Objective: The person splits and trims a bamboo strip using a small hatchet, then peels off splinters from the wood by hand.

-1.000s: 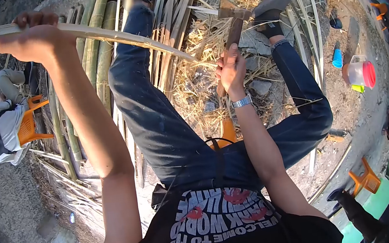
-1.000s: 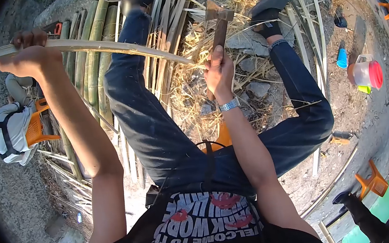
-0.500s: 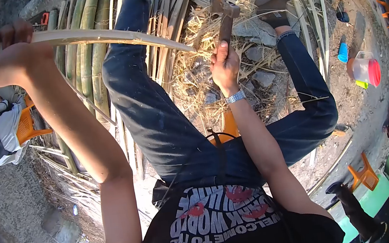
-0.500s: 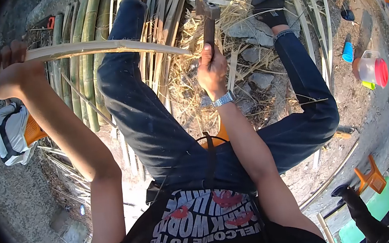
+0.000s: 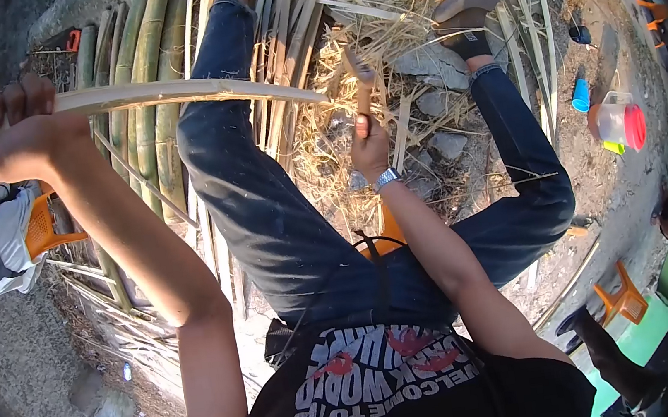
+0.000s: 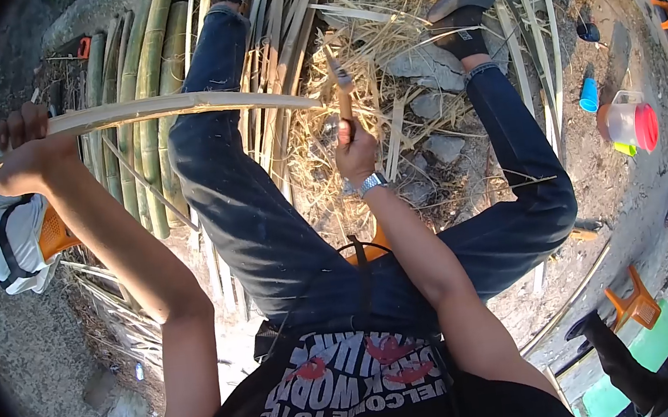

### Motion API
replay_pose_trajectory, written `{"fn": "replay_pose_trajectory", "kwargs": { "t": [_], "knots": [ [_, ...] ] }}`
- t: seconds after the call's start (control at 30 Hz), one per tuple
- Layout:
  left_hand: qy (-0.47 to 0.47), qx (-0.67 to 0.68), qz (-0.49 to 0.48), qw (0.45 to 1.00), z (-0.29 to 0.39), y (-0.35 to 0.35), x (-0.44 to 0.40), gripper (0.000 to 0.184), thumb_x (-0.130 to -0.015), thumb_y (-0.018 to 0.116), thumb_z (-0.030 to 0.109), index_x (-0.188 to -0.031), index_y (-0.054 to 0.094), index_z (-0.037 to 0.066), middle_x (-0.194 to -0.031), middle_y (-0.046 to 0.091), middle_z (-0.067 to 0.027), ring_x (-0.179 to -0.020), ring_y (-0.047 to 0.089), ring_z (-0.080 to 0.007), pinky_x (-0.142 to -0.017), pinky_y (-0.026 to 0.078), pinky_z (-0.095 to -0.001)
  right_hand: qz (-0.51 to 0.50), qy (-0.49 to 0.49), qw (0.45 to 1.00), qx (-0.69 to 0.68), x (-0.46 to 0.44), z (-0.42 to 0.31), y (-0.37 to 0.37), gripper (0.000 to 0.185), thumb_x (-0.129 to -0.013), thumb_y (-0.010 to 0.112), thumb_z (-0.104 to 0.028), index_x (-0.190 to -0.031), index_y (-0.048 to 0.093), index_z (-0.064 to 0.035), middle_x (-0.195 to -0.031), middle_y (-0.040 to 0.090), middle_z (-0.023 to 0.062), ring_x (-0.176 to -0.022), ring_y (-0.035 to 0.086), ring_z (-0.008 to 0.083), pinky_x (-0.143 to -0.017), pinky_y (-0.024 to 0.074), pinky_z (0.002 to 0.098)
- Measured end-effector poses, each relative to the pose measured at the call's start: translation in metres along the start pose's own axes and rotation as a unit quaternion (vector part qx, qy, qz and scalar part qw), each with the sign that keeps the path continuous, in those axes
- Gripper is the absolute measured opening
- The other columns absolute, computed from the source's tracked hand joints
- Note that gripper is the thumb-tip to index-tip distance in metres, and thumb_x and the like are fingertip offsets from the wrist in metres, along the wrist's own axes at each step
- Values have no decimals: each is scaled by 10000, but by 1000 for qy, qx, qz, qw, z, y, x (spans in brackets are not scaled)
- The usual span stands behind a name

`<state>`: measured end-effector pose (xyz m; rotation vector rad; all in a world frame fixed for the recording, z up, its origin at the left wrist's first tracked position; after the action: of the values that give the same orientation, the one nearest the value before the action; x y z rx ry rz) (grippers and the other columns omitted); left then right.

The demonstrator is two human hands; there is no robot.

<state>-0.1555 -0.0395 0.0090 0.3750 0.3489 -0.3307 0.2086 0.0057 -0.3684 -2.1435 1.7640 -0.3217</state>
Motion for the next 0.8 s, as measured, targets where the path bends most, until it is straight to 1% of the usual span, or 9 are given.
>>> {"fn": "replay_pose_trajectory", "kwargs": {
  "t": [0.07,0.1,0.2,0.23,0.37,0.47,0.57,0.73,0.8],
  "knots": [
    [18,4,13,1000,6,14,17,689,-947,148,772,-747,308,133,-584,229,-11,-499,186,-147,-481,160,-296,-222,251,924,183,-4,73,23,586,-1021,536,-548,-991,693,16,-763,657,228,-756,674,383,-643,512,482],
    [35,0,24,999,9,23,17,667,-951,170,750,-729,306,136,-581,224,-10,-494,184,-149,-472,168,-292,-224,263,922,177,-19,60,21,676,-1038,458,-596,-789,678,-7,-657,620,169,-680,670,331,-604,506,460],
    [24,-5,5,1000,13,25,20,655,-956,177,739,-732,301,136,-583,220,-10,-504,185,-155,-484,181,-295,-196,253,947,23,-36,-3,3,668,-1072,419,-560,-762,637,-11,-585,540,93,-530,547,246,-528,426,422],
    [22,-13,5,1000,12,24,20,648,-959,186,734,-735,299,137,-586,218,-11,-512,181,-156,-486,177,-296,-129,155,977,75,-40,-42,-11,647,-1076,415,-561,-757,590,-27,-553,462,42,-486,465,180,-478,368,393],
    [18,5,-6,1000,11,25,19,669,-952,188,758,-740,303,134,-584,217,-12,-513,173,-157,-475,165,-297,18,-74,995,-68,-5,-43,-5,475,-1073,495,-438,-947,650,-7,-585,553,83,-500,538,288,-503,425,425],
    [31,20,3,999,17,34,27,695,-941,204,791,-741,304,132,-587,222,-11,-511,173,-150,-465,157,-295,-216,184,942,177,14,53,28,627,-1047,438,-544,-942,699,17,-747,695,210,-618,657,390,-603,497,494],
    [29,12,7,999,15,37,31,689,-953,226,782,-747,311,130,-594,241,-13,-501,187,-138,-460,166,-291,-218,275,921,169,-21,18,18,738,-1036,403,-619,-761,690,3,-677,669,189,-555,619,383,-563,476,496],
    [-3,3,22,1000,7,12,22,696,-955,173,781,-749,309,130,-592,248,-19,-507,184,-144,-472,167,-298,1,-2,1000,1,-1,-26,-6,613,-1061,434,-555,-918,682,-13,-691,657,167,-622,649,351,-584,494,453],
    [-3,5,45,999,9,10,20,683,-957,178,769,-750,311,132,-593,250,-23,-509,183,-149,-488,162,-305,-247,220,920,209,-1,32,15,696,-1042,401,-618,-894,718,-16,-738,688,199,-676,679,391,-624,508,492]
  ]
}}
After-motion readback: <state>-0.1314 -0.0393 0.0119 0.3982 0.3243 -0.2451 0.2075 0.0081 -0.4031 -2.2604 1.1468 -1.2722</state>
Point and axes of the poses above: each hand's wrist, its own x-axis away from the middle knuckle, its own y-axis out of the palm, z = x × y, the point moved 3 cm from there along -x, towards the middle knuckle
